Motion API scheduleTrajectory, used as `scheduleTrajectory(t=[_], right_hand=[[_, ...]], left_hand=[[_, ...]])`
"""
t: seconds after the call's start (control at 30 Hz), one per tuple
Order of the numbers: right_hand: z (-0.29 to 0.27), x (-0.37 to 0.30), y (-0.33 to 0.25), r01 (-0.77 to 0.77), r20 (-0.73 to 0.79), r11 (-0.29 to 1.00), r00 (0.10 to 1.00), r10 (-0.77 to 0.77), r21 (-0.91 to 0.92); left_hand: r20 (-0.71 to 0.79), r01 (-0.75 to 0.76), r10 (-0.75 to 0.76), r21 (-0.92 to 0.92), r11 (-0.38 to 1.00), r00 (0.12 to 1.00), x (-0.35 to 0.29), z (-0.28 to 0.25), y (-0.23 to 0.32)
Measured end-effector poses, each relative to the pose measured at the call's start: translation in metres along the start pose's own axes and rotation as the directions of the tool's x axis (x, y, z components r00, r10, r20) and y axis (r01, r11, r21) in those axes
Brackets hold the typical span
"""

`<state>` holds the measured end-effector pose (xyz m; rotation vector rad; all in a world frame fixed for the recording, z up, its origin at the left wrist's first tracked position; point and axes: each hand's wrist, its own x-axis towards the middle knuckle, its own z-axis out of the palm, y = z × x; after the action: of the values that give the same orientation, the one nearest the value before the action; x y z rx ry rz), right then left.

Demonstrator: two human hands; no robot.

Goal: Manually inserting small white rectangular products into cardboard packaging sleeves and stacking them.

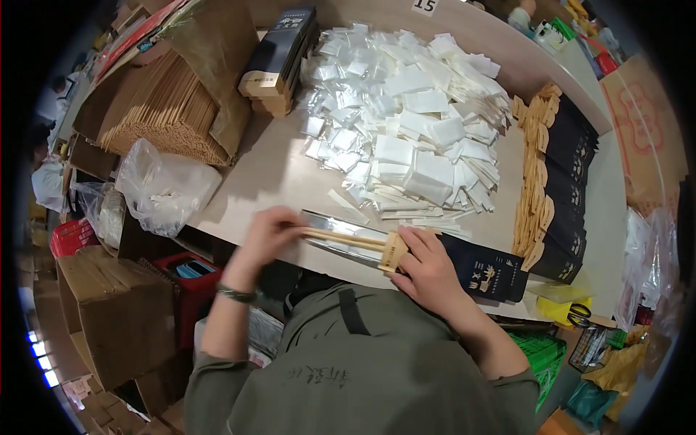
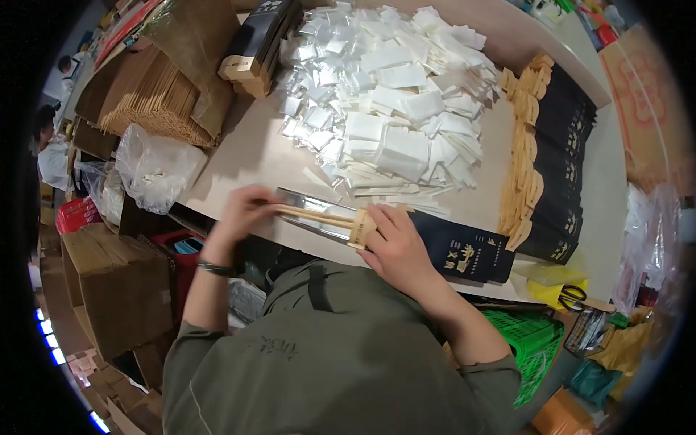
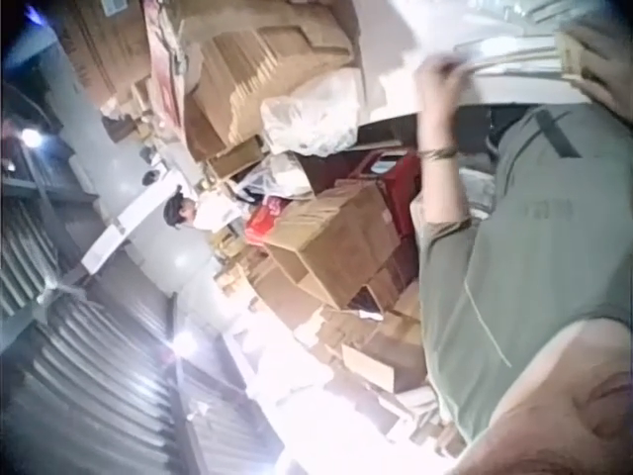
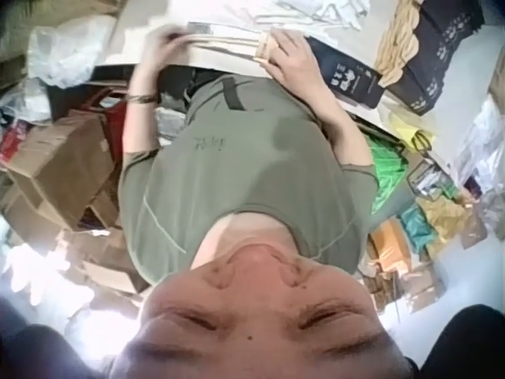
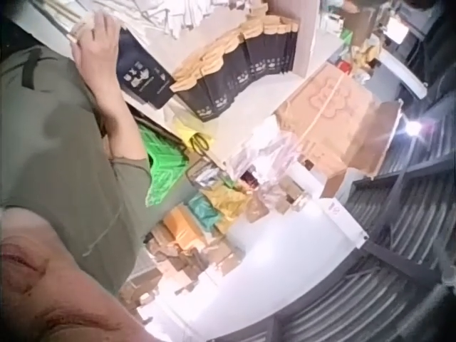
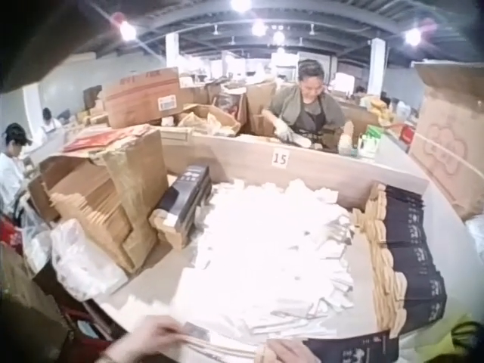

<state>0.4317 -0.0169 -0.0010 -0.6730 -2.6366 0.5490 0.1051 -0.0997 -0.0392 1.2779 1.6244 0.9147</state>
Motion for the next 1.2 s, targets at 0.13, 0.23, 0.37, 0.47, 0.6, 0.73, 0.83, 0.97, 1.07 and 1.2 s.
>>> scheduleTrajectory(t=[0.13,0.23,0.37,0.47,0.6,0.73,0.83,0.97,1.07,1.2], right_hand=[[0.003,0.012,-0.003,-0.035,0.011,0.999,0.999,0.035,0.024],[0.0,0.013,-0.005,-0.092,0.015,0.995,0.996,0.092,-0.026],[0.003,0.017,-0.006,-0.089,0.018,0.991,0.996,0.091,-0.095],[-0.007,0.018,0.002,-0.074,-0.007,0.997,0.997,0.074,-0.033],[-0.016,0.022,0.013,0.076,-0.023,0.997,0.997,-0.076,0.015],[-0.038,0.026,0.038,0.02,0.009,1.0,1.0,-0.021,0.02],[-0.116,0.006,0.11,-0.612,-0.1,0.789,0.79,0.605,-0.056],[-0.113,-0.032,0.081,-0.21,-0.025,0.957,0.977,0.21,-0.202],[-0.051,-0.033,0.051,-0.088,0.164,0.995,0.983,0.08,0.043],[-0.027,-0.009,0.031,0.039,0.071,0.972,0.997,-0.024,-0.231]], left_hand=[[-0.142,-0.316,0.349,0.212,0.925,0.926,0.01,0.081,0.047],[-0.383,-0.108,0.215,0.281,0.954,0.899,0.007,0.079,0.035],[-0.058,-0.037,0.039,0.022,0.999,0.998,0.01,0.105,0.067],[0.086,-0.242,0.238,0.033,0.97,0.967,0.0,0.103,0.089],[0.032,-0.356,0.459,0.678,0.642,0.888,0.001,0.067,0.087],[0.23,-0.299,0.191,0.706,0.642,0.954,0.012,0.064,0.072],[-0.1,0.001,0.039,0.372,0.928,0.994,0.005,0.063,0.079],[0.236,-0.017,-0.03,0.194,0.981,0.971,0.0,0.078,0.09],[0.548,-0.205,0.226,-0.1,0.974,0.806,-0.002,0.122,0.113],[0.589,-0.209,0.207,-0.065,0.976,0.781,-0.002,0.121,0.114]])
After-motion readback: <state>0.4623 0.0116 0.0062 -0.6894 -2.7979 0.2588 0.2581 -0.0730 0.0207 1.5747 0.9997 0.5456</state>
